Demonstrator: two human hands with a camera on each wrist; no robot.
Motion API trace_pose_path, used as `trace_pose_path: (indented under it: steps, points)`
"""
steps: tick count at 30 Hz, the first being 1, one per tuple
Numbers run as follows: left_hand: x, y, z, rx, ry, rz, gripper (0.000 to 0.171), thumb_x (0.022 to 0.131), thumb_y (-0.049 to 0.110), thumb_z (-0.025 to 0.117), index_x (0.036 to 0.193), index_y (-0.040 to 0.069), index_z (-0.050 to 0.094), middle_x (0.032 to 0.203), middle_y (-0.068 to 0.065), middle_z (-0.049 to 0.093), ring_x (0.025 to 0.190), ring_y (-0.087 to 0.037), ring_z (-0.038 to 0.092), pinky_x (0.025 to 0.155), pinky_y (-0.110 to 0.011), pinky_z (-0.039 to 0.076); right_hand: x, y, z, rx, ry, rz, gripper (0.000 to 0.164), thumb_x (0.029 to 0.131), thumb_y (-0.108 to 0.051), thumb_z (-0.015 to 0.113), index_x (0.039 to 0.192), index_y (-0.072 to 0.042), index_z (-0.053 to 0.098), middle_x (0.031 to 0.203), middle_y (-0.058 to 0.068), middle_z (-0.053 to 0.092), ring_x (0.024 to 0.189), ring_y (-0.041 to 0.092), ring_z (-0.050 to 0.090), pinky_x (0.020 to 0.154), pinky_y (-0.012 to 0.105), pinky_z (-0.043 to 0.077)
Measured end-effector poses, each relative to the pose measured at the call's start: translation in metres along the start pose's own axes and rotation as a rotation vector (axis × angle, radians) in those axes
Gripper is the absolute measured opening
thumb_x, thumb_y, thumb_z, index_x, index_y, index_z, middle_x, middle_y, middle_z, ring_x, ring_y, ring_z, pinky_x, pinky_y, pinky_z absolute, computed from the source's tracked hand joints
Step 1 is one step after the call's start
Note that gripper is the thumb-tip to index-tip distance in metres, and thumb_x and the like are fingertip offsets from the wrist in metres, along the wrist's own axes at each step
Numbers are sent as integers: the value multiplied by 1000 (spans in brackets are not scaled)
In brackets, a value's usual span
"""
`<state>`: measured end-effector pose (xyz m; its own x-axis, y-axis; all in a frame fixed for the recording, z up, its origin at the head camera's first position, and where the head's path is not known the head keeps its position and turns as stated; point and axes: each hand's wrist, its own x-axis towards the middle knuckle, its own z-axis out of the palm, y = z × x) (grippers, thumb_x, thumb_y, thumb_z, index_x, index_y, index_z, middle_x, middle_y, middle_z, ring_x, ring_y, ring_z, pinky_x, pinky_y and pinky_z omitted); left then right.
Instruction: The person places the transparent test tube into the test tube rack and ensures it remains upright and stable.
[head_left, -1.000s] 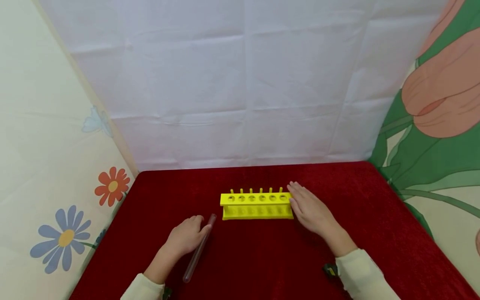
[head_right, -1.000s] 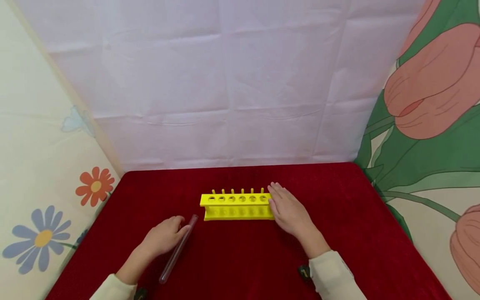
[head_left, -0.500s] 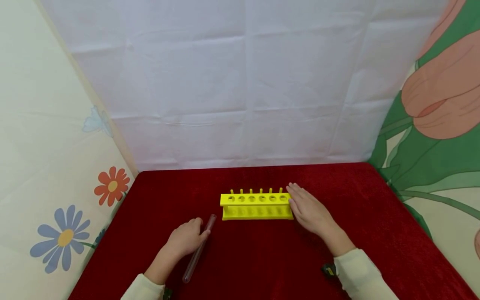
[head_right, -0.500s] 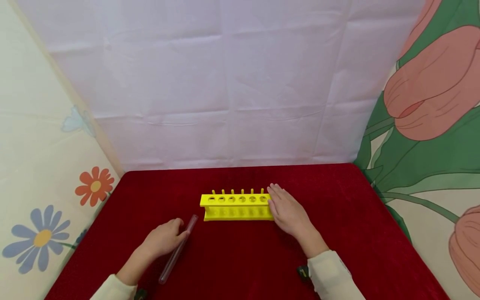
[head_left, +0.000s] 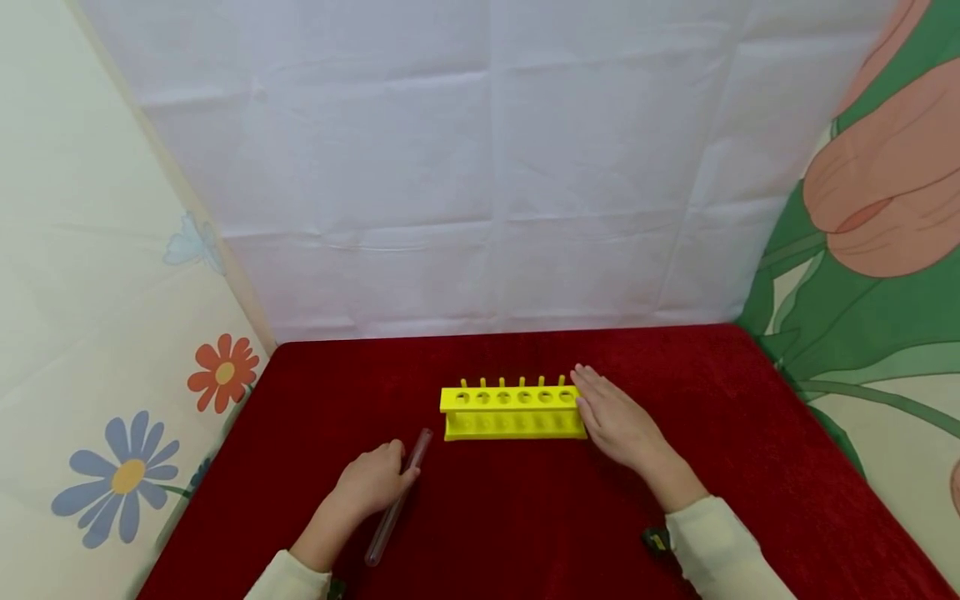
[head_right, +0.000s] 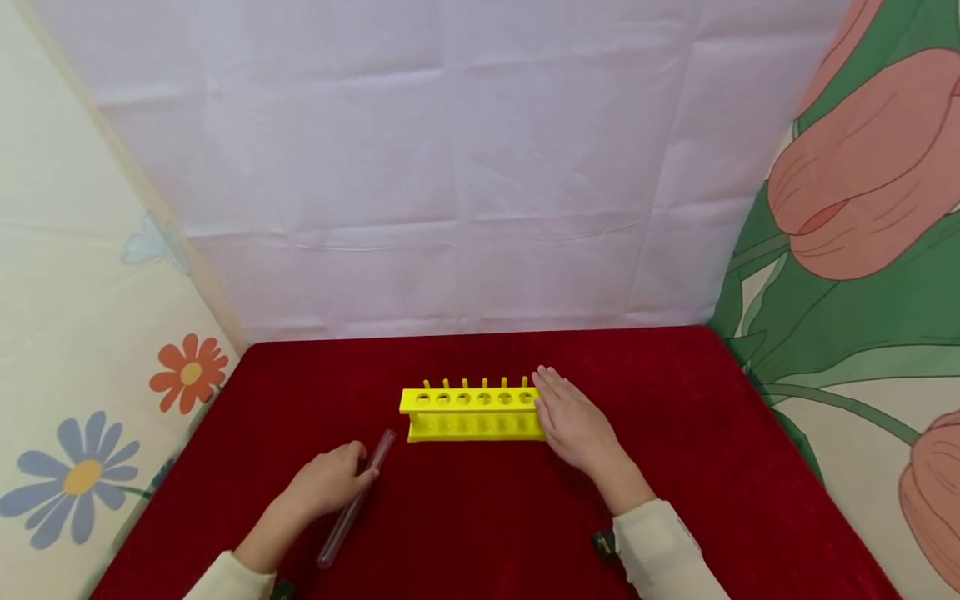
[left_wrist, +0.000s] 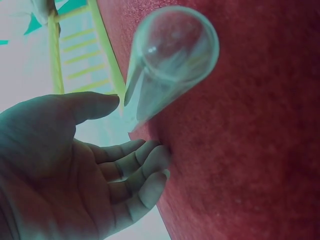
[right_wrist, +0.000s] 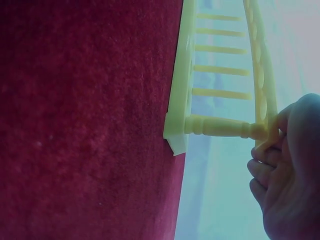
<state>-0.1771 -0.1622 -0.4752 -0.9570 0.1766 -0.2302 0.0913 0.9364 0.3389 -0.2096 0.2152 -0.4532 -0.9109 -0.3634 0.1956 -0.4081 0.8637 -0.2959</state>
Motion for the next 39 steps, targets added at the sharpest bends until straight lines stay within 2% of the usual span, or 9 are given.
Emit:
trace_pose_path:
  steps: [9, 25, 39]
  points:
    - [2, 1, 1, -4, -40, -27, 28, 95, 35, 70, 93, 10, 56, 73, -3, 53, 58, -16, 52, 50, -30, 43, 1, 0, 2, -16, 11, -30, 48, 108, -15, 41, 150, 7, 39, 158, 22, 38, 147, 39, 33, 119, 53, 29]
    - [1, 4, 5, 37, -15, -13, 32, 92, 32, 73, 96, 5, 56, 75, -5, 56, 60, -19, 55, 53, -35, 48, 0, 2, 5, -18, 7, -31, 49, 109, -17, 38, 152, 6, 37, 159, 21, 36, 148, 37, 33, 120, 52, 29]
    - [2, 4, 6, 21, -33, -3, 33, 91, 29, 73, 100, 2, 56, 76, -7, 57, 60, -20, 57, 53, -36, 51, 1, 3, 7, -28, 14, -40, 48, 108, -16, 40, 151, 7, 38, 157, 22, 39, 147, 38, 34, 120, 51, 29]
